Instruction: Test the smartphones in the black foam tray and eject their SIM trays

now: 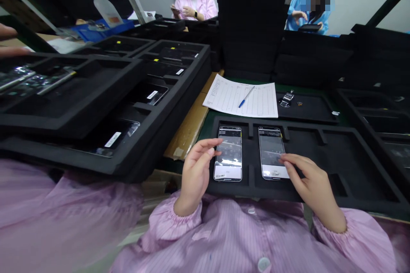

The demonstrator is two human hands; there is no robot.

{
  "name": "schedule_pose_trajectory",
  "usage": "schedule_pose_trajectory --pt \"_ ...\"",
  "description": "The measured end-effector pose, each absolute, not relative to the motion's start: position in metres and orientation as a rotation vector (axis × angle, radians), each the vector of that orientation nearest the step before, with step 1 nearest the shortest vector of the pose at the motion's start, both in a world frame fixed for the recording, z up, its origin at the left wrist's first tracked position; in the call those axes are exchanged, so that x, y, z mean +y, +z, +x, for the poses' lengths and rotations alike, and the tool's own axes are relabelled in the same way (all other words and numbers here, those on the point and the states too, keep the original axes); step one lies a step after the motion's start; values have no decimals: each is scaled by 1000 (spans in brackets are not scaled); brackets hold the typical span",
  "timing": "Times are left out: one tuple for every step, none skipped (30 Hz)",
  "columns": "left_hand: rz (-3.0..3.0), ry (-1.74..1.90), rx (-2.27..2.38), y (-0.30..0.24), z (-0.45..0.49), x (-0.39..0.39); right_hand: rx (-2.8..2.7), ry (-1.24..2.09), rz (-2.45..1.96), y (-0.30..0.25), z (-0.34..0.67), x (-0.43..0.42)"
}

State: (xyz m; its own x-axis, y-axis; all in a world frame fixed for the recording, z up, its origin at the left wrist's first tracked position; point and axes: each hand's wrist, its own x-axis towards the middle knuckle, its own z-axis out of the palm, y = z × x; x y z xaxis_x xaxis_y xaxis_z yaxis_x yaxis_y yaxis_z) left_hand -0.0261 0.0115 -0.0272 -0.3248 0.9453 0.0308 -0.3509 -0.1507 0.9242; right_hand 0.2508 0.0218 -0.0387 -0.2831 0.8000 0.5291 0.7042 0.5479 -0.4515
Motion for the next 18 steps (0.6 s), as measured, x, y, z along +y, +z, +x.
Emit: schedule_pose_trajectory --pt "814 1667 1087 -27 -26 11 -2048 165 -1212 -38 251 22" --pt "813 1668 1085 -27 -26 11 -2049 162 -1214 -38 251 22" --pt "811 1670 1081 -27 -26 11 -2052 159 -1214 -38 251 22" --pt "809 1673 1077 -27 -26 11 -2055 157 -1212 -38 251 22" --pt "809 1676 1073 -27 -25 11 -2059 155 -1209 -37 250 22" --pt "809 1678 1069 -27 -25 11 -2060 152 -1204 -37 250 22" --pt "808 1678 1068 -27 -25 11 -2060 149 -1202 -37 250 22" --pt "809 1676 1069 -27 -25 12 -2059 149 -1203 -37 250 22" --pt "811 1674 1071 -27 -25 12 -2057 148 -1203 -37 250 22" --pt "816 1669 1073 -27 -26 12 -2055 151 -1206 -37 250 22" --pt "821 1665 1075 -27 -26 12 -2055 156 -1209 -37 250 22" --pt "829 1661 1080 -27 -26 12 -2055 164 -1211 -37 250 21" --pt "846 1657 1095 -27 -26 10 -2056 172 -1214 -37 250 21" --pt "882 1660 1128 -27 -25 9 -2056 179 -1217 -37 251 21" --pt "957 1664 1189 -27 -24 7 -2054 186 -1222 -37 251 21" --pt "1082 1662 1283 -27 -23 4 -2051 189 -1226 -37 251 21" --pt "1254 1638 1400 -27 -20 2 -2051 188 -1228 -37 251 21" --pt "1455 1578 1526 -27 -17 0 -2051 186 -1230 -37 251 21"
